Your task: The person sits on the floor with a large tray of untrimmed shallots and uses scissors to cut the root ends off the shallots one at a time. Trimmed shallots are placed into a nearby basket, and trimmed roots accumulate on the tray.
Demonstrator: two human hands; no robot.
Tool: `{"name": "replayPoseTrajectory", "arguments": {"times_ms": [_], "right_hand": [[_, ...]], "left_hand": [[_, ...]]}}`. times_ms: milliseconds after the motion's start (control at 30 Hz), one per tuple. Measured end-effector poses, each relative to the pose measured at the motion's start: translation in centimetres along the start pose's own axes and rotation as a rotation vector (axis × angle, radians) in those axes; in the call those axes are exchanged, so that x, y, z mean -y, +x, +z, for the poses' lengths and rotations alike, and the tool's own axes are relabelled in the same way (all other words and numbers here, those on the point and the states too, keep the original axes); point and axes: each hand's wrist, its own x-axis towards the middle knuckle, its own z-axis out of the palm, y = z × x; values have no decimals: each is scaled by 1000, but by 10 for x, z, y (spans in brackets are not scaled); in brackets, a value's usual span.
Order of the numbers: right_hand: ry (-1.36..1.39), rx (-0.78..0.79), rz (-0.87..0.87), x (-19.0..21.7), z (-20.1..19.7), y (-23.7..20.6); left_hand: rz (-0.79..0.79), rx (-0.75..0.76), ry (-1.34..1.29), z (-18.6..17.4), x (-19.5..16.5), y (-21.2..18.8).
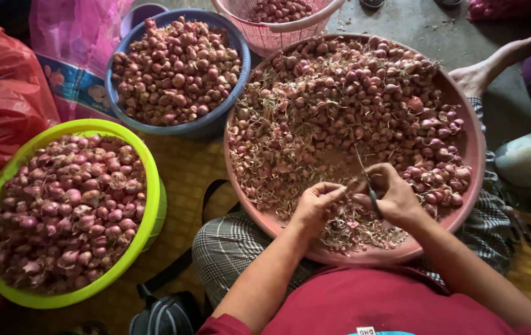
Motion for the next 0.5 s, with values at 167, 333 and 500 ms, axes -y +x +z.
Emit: {"name": "replayPoseTrajectory", "arguments": {"times_ms": [167,333,500], "right_hand": [[-439,170,212,2,-6,-8],[-416,168,276,-1,1,-12],[-275,-1,358,9,-19,-5]], "left_hand": [[-23,-44,27,-4,-3,3],[-39,-18,64,-2,-2,0],[-83,13,-134,-6,-9,-2]]}}
